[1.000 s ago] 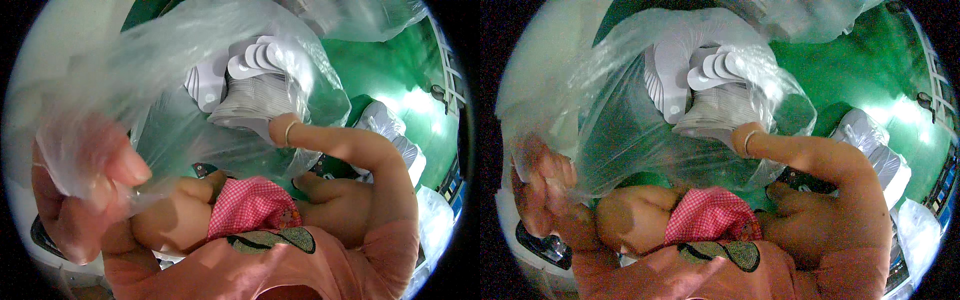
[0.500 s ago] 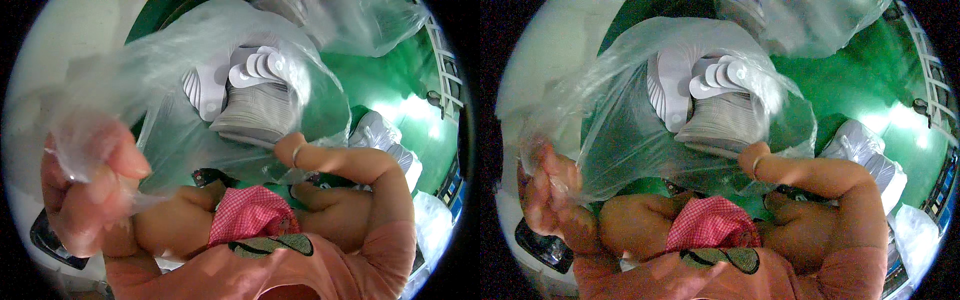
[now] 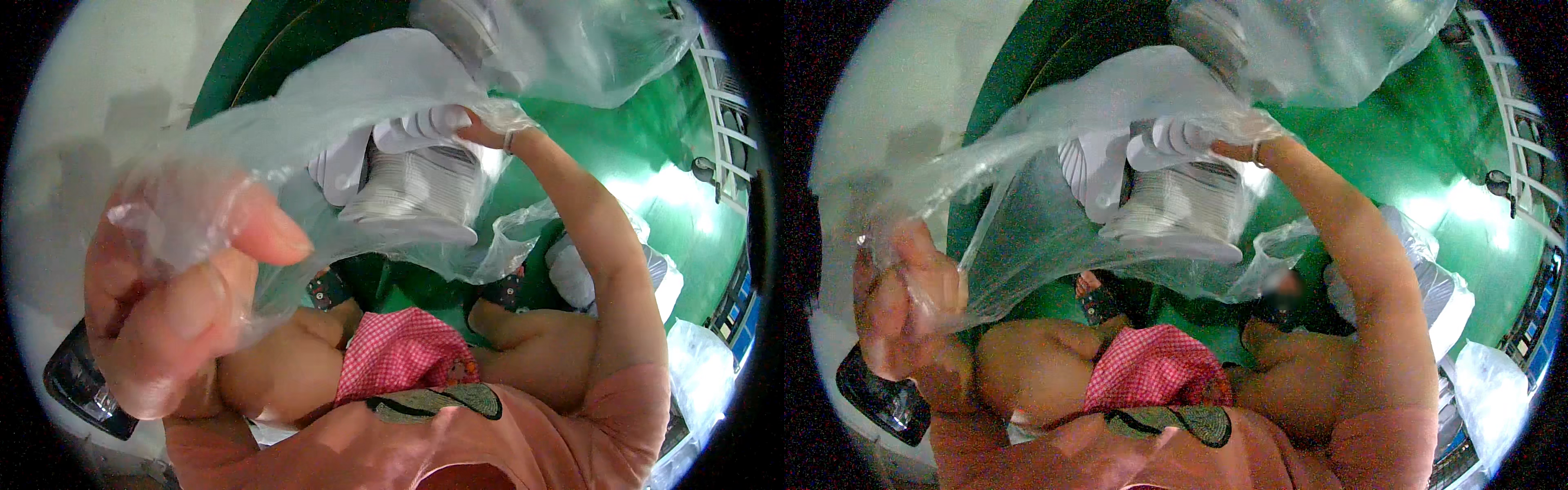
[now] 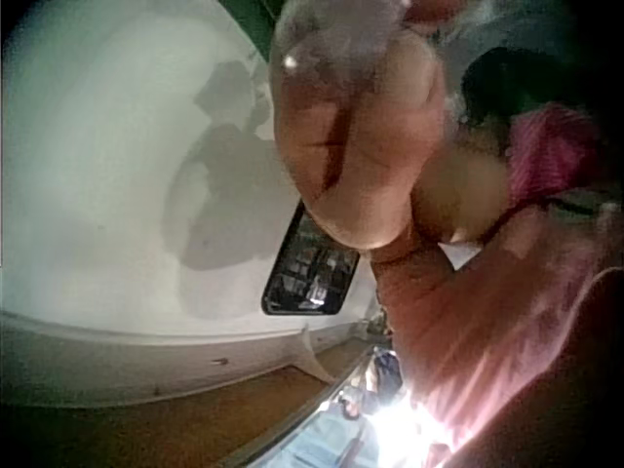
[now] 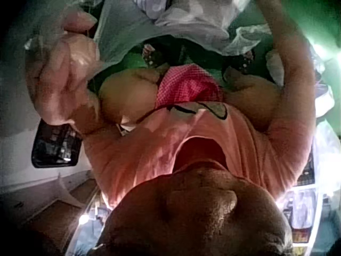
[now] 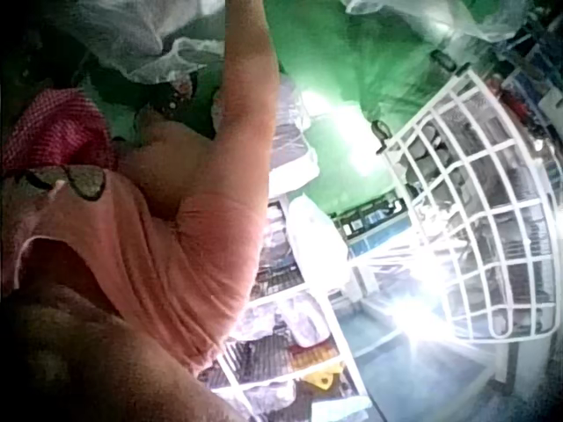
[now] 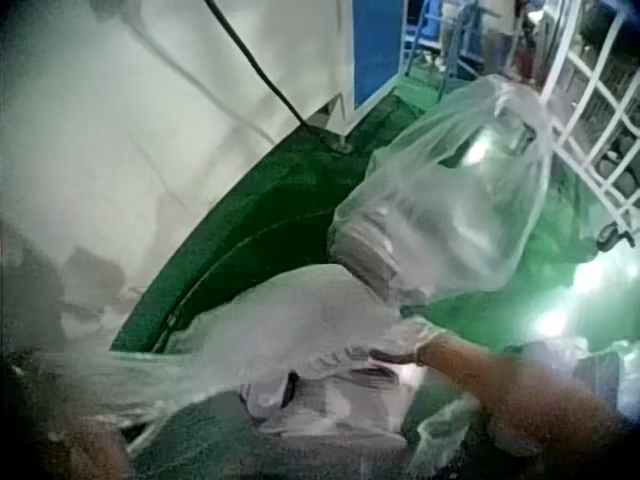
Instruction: The person inserts white insoles into purple and white sneakers, then gathers more insoles from a plastic bag on the floor.
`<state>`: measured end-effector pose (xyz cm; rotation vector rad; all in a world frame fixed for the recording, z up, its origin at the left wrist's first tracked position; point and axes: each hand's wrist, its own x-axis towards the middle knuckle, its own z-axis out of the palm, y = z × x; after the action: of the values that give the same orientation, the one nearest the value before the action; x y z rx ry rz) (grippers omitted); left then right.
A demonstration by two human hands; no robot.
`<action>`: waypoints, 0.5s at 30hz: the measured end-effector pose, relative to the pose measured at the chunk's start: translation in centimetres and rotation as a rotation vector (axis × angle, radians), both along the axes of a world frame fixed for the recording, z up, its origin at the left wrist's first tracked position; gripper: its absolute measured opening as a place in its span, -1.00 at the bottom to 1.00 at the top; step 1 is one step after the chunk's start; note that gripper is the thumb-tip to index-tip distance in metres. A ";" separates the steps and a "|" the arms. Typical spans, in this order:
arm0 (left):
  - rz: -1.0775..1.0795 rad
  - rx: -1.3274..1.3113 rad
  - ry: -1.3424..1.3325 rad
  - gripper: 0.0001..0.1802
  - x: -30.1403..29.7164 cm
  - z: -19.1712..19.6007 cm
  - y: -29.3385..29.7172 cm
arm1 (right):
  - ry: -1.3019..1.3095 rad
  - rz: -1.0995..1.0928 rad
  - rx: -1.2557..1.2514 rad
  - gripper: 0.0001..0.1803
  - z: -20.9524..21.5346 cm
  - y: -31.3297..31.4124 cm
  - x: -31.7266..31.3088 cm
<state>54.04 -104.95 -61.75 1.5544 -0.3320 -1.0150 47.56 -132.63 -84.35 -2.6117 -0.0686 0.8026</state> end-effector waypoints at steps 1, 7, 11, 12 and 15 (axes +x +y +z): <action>-0.005 0.023 0.011 -0.70 0.0 0.1 -0.4 | 0.087 0.027 0.015 -0.37 -0.1 -0.9 -0.4; -0.039 0.082 0.031 -0.66 0.0 0.4 -1.8 | 0.058 -0.115 0.134 -0.16 -4.3 -1.4 -2.4; -0.038 0.099 0.046 -0.63 0.3 0.5 -2.0 | -0.073 -0.197 0.395 -0.32 -7.0 -0.2 -5.5; -0.019 0.074 0.027 -0.63 0.3 0.2 -1.9 | -0.223 -0.053 0.362 -0.42 -5.8 0.4 -5.9; 0.035 0.039 -0.031 -0.64 0.0 0.1 -2.0 | -0.351 0.201 0.068 -0.61 -1.6 2.6 -7.2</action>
<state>54.00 -106.93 -61.60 1.6070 -0.3065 -0.9762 40.39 -129.98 -85.94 -2.6792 -0.4555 0.3856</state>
